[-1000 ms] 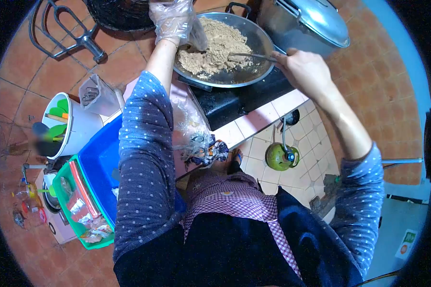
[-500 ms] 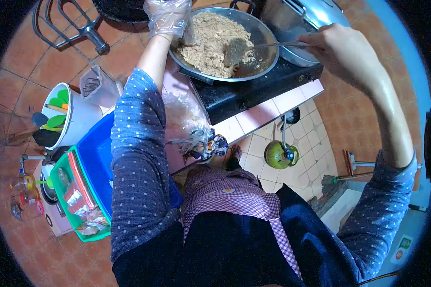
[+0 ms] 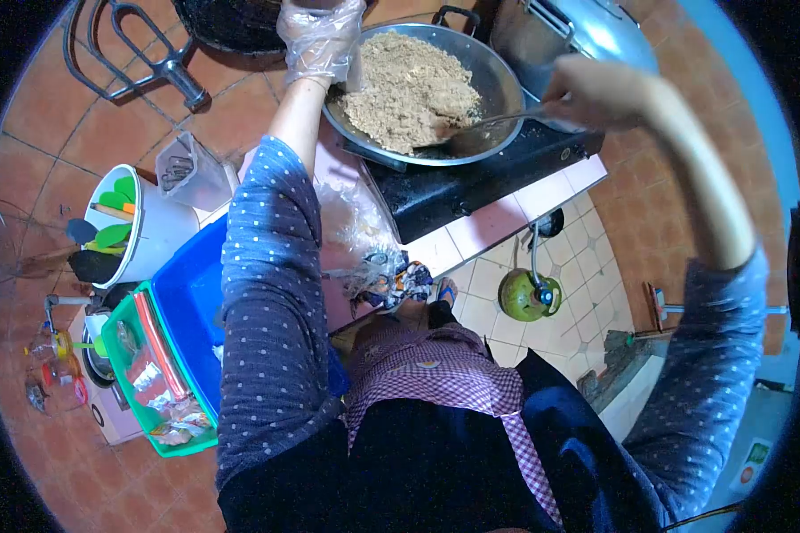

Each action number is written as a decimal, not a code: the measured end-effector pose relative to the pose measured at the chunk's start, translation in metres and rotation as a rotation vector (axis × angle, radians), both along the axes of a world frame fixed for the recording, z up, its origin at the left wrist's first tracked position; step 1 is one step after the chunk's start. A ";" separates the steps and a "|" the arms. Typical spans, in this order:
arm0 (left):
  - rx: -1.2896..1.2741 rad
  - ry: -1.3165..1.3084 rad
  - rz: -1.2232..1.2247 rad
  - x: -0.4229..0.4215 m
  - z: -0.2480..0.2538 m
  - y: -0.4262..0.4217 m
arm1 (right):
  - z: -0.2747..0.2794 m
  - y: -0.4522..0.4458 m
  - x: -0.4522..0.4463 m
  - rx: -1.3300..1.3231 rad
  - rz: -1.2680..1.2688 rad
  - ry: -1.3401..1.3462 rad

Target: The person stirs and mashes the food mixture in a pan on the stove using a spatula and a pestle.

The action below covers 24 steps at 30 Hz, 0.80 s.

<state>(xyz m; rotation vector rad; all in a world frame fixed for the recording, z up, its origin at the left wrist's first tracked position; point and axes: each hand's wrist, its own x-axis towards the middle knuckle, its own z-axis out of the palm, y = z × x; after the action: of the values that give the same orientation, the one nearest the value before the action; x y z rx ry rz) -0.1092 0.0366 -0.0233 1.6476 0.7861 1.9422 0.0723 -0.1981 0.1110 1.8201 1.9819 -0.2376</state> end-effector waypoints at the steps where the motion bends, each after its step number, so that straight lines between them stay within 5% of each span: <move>1: 0.017 0.070 -0.086 -0.009 -0.014 0.010 | -0.018 -0.003 -0.006 0.037 -0.105 0.032; 9: -0.132 0.044 -0.148 0.000 -0.019 0.009 | -0.119 -0.003 -0.003 0.288 -0.251 0.236; 14: -0.114 -0.163 -0.260 0.002 0.002 -0.004 | -0.083 -0.017 0.032 0.166 -0.355 0.418; 16: -0.262 -0.106 -0.168 -0.001 0.026 -0.030 | -0.053 -0.029 0.028 0.098 -0.481 0.457; 18: -0.091 -0.071 -0.051 0.000 0.022 -0.024 | -0.040 -0.033 0.040 0.059 -0.443 0.474; 24: -0.090 -0.091 -0.135 -0.010 0.029 -0.040 | 0.034 -0.053 0.025 0.047 -0.438 0.298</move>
<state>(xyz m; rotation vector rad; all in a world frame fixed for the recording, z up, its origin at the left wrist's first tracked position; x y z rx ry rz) -0.1192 -0.0039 0.0056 1.5079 0.6983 1.8469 0.0970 -0.2506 0.1452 2.3503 1.7521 -0.6321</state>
